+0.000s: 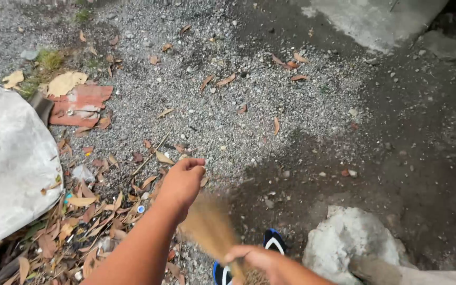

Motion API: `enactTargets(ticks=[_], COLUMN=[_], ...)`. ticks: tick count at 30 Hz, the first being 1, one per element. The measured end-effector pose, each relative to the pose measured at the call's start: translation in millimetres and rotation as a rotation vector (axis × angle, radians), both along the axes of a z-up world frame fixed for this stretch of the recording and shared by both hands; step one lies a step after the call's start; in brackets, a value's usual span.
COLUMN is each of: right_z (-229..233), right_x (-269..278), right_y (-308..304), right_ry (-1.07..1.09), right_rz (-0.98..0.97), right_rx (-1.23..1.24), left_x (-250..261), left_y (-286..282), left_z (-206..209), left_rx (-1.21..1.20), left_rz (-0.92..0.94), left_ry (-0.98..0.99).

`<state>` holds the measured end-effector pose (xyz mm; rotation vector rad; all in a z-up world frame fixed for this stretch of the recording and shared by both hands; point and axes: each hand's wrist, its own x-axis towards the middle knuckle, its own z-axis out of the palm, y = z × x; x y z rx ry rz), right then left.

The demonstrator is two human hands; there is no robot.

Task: Sweeping leaves and debris outdoors with a broom.

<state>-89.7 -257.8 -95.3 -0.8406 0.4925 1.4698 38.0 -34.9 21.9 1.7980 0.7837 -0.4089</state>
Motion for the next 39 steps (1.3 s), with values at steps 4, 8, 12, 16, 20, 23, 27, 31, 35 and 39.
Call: enactTargets(ticks=[4,8,12,16,20,23,27,31,35,39], right_z=[128,89,20,-96,-101,-41,32,13,-54,-92], right_x=[49,91,122,151,169,181,187,207,248,248], right_y=[-49,-132,-243,-325,-279,-243,-254,-295,-255,-113], right_ry=[-0.996,-0.181,0.151,0.141,0.287,0.347,0.284,0.232,0.250,0.372], right_rz=[0.025,-0.186,-0.341,-0.415,-0.489,-0.396,-0.384,-0.510,-0.628,-0.630], right_rx=[0.361,-0.085,-0.469,-0.650,-0.581,-0.495,-0.406,-0.469,-0.591,-0.371], left_x=[39,64,86,127,176,214,263,298,313,322], left_y=[-14,-29,-44,-51,-70,-73,-65,-77,-77,-83], left_z=[-9,-15,-26,-76,-80,-69,-85,-78,-95,-98], left_rx=[-0.014,-0.106,-0.077,-0.188,-0.169,-0.166,-0.225,-0.226,-0.250,-0.244], left_rz=[-0.002,0.034,-0.001,-0.061,-0.138,-0.196,-0.203,-0.220,-0.213,-0.213], left_ry=[-0.063,-0.073,-0.043,-0.091,-0.063,-0.062,-0.050,-0.026,-0.040,-0.009])
